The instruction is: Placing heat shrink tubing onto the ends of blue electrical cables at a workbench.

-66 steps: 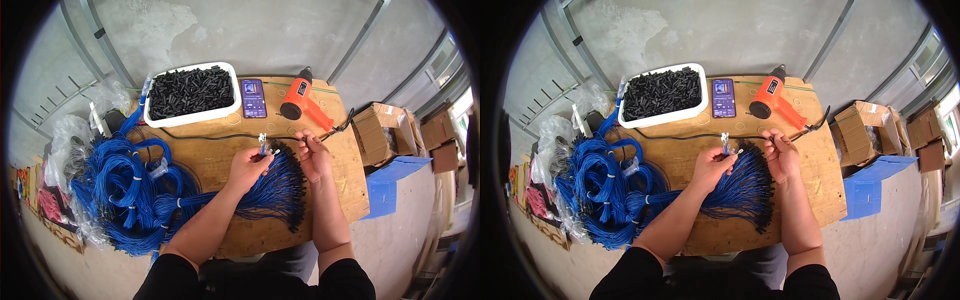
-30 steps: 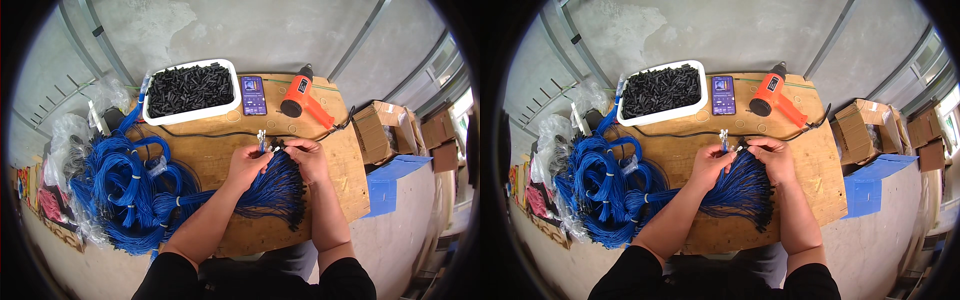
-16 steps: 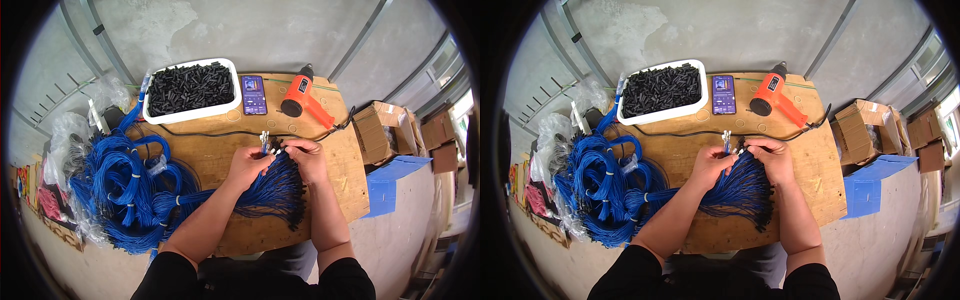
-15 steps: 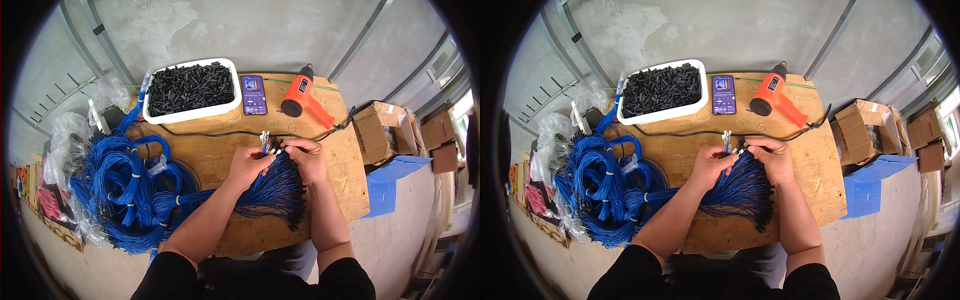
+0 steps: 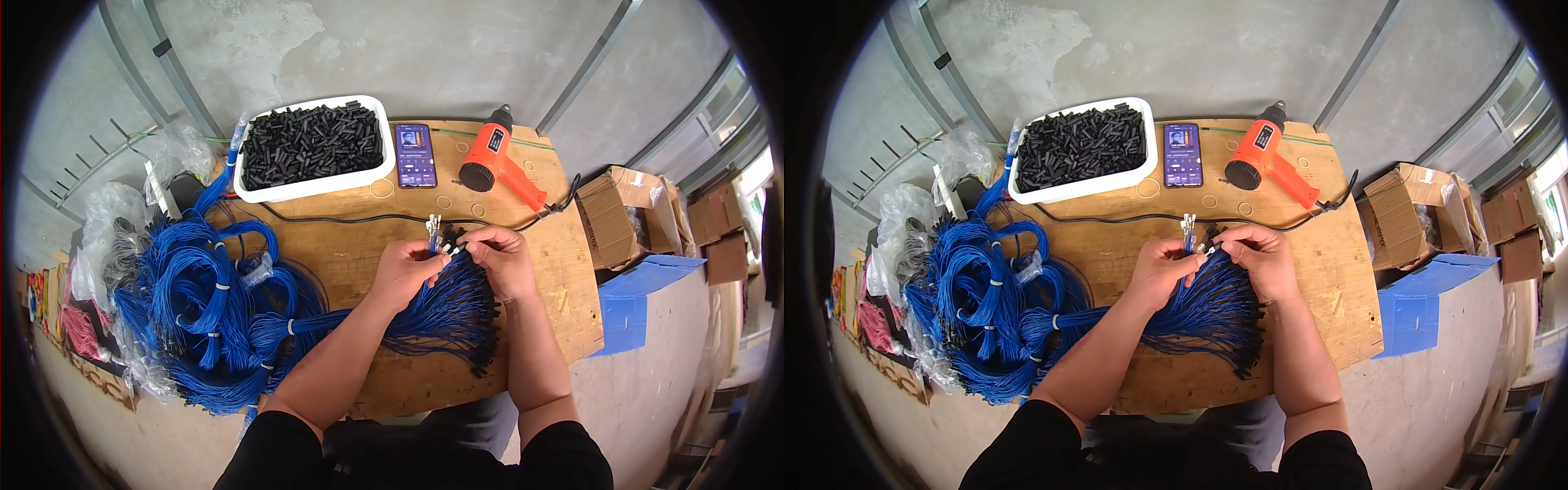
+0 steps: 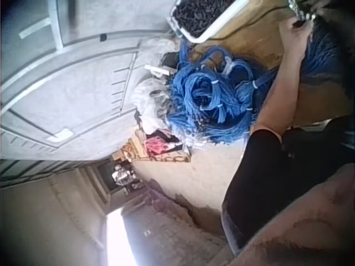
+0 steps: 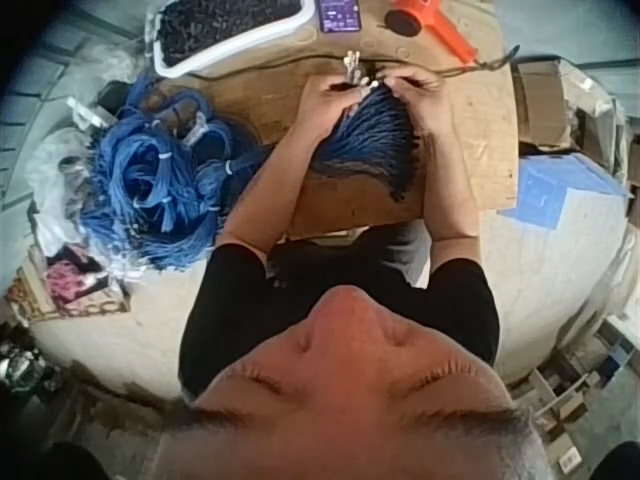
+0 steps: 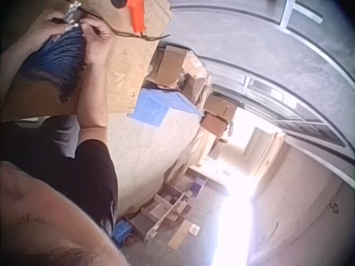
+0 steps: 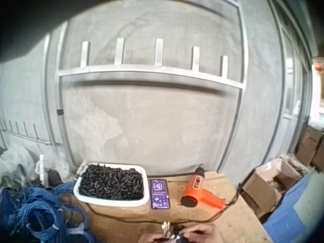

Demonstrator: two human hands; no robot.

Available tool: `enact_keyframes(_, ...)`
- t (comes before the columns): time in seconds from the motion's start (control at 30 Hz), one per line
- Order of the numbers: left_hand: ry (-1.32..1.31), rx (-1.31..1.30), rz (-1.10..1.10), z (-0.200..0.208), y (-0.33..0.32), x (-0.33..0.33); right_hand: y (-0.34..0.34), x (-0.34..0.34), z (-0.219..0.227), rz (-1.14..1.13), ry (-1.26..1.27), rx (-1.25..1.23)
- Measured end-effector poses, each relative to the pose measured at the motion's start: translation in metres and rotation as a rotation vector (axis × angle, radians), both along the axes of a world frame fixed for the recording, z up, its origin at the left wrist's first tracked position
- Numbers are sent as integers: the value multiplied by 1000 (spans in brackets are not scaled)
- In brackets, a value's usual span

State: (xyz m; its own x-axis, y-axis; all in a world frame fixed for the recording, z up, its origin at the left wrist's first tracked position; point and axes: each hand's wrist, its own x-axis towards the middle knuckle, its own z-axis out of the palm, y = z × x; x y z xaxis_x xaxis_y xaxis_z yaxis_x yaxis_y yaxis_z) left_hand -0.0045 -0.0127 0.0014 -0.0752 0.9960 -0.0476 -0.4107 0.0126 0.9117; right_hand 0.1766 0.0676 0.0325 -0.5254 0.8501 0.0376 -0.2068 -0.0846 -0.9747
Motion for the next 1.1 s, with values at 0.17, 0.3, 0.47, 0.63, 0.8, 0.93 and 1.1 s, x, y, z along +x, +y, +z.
enact_keyframes(0.17, 2, 0, -13, 1, 0, 0, 0, 0, 1, 20, 7, 27)
enact_keyframes(0.3, 20, 1, -14, -1, 0, -1, 1, 1, 2, 30, -4, 8)
enact_keyframes(0.47, 11, -3, -25, 0, -1, -1, 0, 0, 3, 38, -16, 33)
enact_keyframes(0.63, -38, -18, -12, 5, -4, 2, 1, 3, 3, 8, -21, 13)
enact_keyframes(0.8, -31, -39, 15, -1, -4, 0, -1, -1, 5, -19, -22, 24)
enact_keyframes(0.93, 5, -19, 11, -2, -2, 0, 3, 0, 7, -26, 90, -165)
enact_keyframes(1.1, 32, -1, -3, -3, -2, 0, 6, 6, 4, 58, 79, -329)
